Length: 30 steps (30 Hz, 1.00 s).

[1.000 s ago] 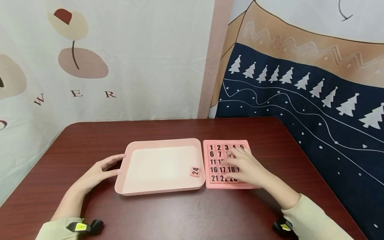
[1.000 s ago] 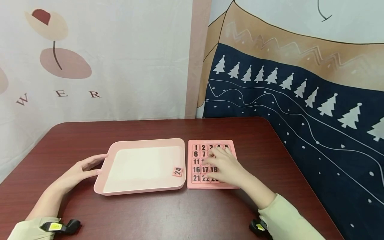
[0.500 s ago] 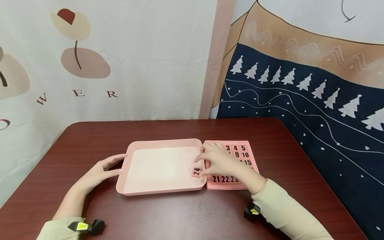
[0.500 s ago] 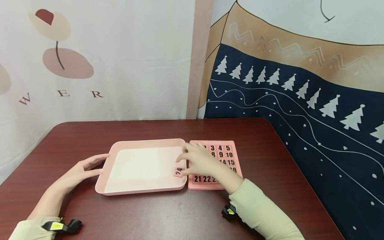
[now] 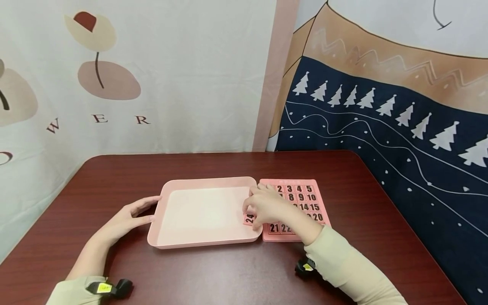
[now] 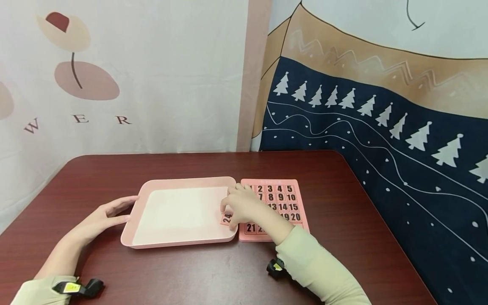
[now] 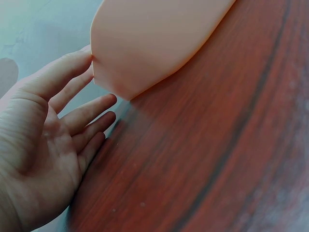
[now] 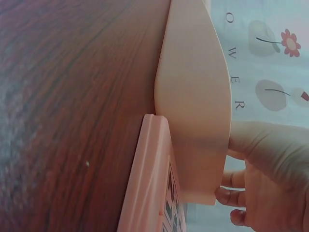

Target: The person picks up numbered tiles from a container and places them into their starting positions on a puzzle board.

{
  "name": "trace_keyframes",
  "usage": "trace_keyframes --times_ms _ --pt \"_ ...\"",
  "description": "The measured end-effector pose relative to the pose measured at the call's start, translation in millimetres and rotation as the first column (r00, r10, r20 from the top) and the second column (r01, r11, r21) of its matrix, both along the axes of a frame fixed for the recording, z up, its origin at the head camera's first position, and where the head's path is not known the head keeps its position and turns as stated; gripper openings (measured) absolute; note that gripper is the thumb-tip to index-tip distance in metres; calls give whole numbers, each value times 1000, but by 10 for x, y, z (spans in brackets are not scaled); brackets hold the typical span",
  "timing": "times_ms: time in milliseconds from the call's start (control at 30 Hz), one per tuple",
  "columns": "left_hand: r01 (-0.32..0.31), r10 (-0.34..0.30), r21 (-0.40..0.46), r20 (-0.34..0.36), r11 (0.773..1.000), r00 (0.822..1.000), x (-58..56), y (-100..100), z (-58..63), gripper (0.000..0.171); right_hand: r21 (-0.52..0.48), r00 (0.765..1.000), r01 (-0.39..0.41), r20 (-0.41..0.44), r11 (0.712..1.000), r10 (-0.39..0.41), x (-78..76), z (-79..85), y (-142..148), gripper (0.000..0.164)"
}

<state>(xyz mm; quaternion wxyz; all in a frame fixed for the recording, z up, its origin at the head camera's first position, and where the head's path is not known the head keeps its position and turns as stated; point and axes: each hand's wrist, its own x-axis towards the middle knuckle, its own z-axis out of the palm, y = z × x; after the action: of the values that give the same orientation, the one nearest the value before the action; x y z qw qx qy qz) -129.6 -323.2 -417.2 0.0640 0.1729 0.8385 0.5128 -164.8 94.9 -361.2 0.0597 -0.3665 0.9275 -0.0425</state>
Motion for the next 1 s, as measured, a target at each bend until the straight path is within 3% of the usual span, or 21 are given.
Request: trace_keyframes --times_ms 467,1000 --pt "1 -1 11 5 1000 1000 -12 9 -7 54 -8 1000 22 -21 1000 -22 -9 -68 -34 35" --pt "3 -3 11 3 1000 1000 -10 0 -9 54 -237 997 37 -58 971 -53 -12 -150 14 38"
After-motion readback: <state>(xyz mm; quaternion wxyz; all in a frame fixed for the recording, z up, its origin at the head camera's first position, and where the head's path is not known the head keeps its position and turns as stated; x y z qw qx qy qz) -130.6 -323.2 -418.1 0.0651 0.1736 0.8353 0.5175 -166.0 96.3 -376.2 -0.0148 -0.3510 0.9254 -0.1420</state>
